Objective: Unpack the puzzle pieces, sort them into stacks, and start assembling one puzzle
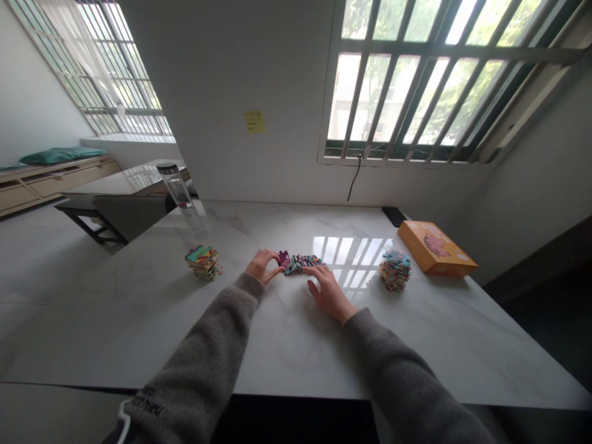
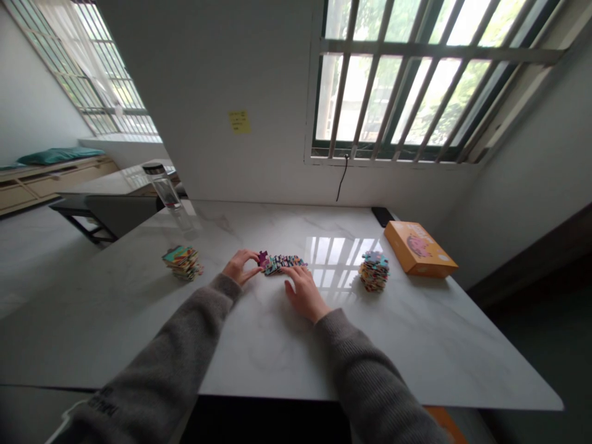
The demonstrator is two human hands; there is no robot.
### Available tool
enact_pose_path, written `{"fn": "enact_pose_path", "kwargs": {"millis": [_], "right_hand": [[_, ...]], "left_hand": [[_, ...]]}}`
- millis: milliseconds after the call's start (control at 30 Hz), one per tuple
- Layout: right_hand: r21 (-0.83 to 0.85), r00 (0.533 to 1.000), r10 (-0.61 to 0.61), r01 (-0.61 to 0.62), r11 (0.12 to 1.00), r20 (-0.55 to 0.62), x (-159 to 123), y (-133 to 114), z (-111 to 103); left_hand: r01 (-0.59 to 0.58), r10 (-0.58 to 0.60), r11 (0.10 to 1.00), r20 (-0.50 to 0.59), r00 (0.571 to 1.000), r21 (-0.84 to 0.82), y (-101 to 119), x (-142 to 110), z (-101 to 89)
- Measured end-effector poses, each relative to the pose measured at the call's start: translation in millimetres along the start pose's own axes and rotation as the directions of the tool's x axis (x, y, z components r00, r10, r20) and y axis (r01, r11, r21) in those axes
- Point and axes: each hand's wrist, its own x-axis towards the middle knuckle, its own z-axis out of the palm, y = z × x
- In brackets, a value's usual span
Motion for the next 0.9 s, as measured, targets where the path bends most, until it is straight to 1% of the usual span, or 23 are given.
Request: {"fn": "enact_pose_path", "kwargs": {"millis": [67,133,167,233,333,433,533,633,733,800,900], "right_hand": [[0.19,0.992,0.122,-0.113,0.975,-0.034,2,0,-1],[0.358,0.975,0.224,-0.212,0.909,0.007,3,0,0],[0.412,0.968,0.249,-0.243,0.878,0.041,2,0,0],[0.46,0.961,0.255,-0.275,0.844,0.107,1,0,2],[0.433,0.953,0.243,-0.298,0.85,0.18,-1,0,2],[0.377,0.942,0.257,-0.323,0.868,0.216,-3,0,0],[0.288,0.934,0.284,-0.339,0.896,0.215,-5,1,-2],[0.212,0.943,0.271,-0.31,0.927,0.195,-8,2,-1],[0.225,0.952,0.254,-0.289,0.931,0.172,-9,-1,2],[0.235,0.953,0.254,-0.288,0.928,0.168,-9,-2,4],[0.223,0.957,0.233,-0.268,0.937,0.173,-8,-3,7]], "left_hand": [[-0.056,0.056,0.998,0.011,0.998,-0.033,17,-2,-0.6],[-0.113,0.116,0.992,0.063,0.991,-0.057,37,-6,1.7],[-0.136,0.142,0.989,0.093,0.986,-0.062,46,-9,3.4],[-0.168,0.174,0.984,0.142,0.974,-0.057,61,-14,7.0],[-0.174,0.175,0.984,0.178,0.968,-0.023,70,-21,9.8],[-0.189,0.188,0.982,0.207,0.96,-0.016,67,-25,9.7],[-0.205,0.207,0.978,0.258,0.944,-0.038,60,-27,10.9],[-0.199,0.202,0.979,0.314,0.928,-0.043,57,-29,15.3],[-0.194,0.176,0.981,0.38,0.908,0.008,59,-31,19.7],[-0.187,0.161,0.982,0.4,0.902,0.025,61,-33,20.7],[-0.138,0.143,0.99,0.403,0.904,-0.042,64,-37,18.7]]}}
